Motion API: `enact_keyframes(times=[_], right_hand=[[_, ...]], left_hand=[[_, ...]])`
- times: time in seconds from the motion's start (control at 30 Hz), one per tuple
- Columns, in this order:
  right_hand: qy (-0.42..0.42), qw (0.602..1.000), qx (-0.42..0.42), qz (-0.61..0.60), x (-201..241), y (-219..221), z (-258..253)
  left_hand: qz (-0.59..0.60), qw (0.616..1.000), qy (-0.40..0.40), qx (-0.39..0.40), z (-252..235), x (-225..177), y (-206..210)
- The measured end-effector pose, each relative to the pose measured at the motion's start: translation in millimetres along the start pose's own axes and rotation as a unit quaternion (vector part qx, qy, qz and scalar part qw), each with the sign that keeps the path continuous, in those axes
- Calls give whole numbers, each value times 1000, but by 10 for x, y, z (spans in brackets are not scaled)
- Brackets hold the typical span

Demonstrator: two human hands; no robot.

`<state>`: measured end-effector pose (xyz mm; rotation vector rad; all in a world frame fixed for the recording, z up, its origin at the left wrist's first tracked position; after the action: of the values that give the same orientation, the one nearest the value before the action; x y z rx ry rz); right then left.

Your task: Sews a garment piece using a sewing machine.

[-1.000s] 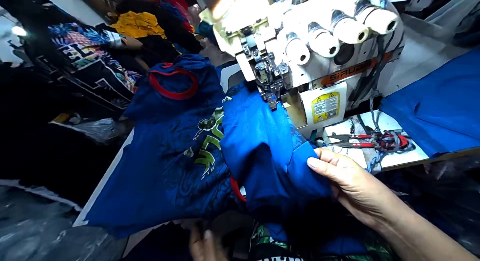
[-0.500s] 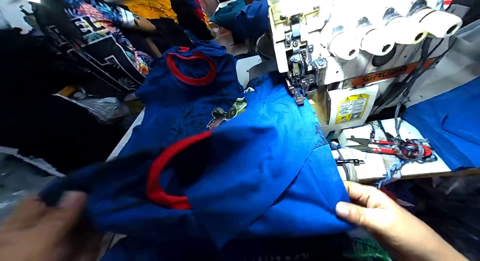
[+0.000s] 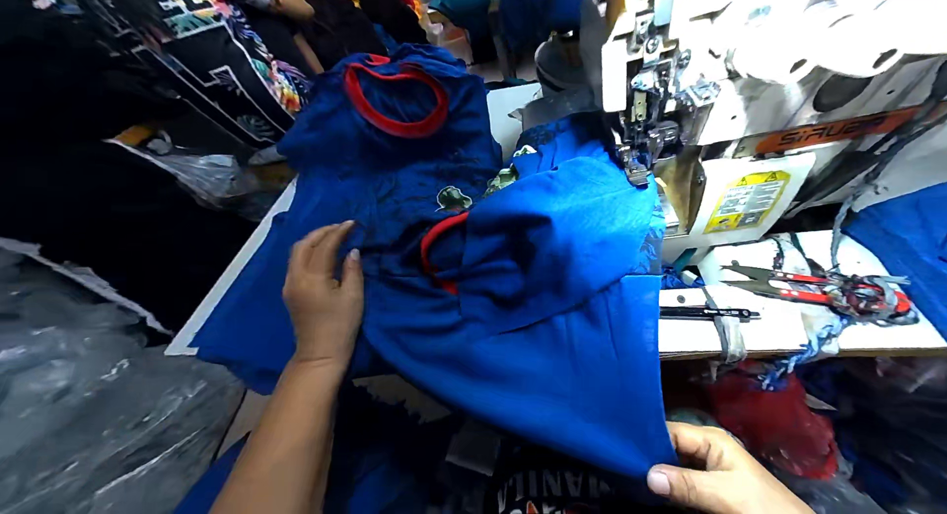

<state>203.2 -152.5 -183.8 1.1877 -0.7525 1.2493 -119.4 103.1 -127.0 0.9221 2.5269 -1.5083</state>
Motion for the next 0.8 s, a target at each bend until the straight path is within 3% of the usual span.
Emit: enact_keyframes(times=[0.07,0.13,0.2,0.43,0.67,0.8], right_hand=[[2,1000,-5,-20,-14,24,-17],[16,999,-8,-49,-36,68,-30],[31,996,-11,-80,-44,111,-41],[-17,993,43,-107,-22,66,43],[-53,991,43,-113,-78,44,87],[-12,995,5,-99,-39,53,73]], left_hand=[[24,993,106,-40,170,-167,-104],[60,978,201,3,395,-412,-54],[81,964,241,73,577,-570,139],[115,952,182,217,404,-583,191],[174,947,147,227,244,-556,228],[184,954,140,189,250,-581,299]])
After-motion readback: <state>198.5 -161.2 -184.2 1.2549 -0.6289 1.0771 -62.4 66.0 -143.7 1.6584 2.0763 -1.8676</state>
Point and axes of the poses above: each hand's wrist, its own z-axis away from the middle knuckle, its own y-axis out of the palm, x = y × z, the point moved 2 cm from there along -z, towards the middle knuckle, and after that the axes turned 3 degrees about x, right-handed, at the moved point
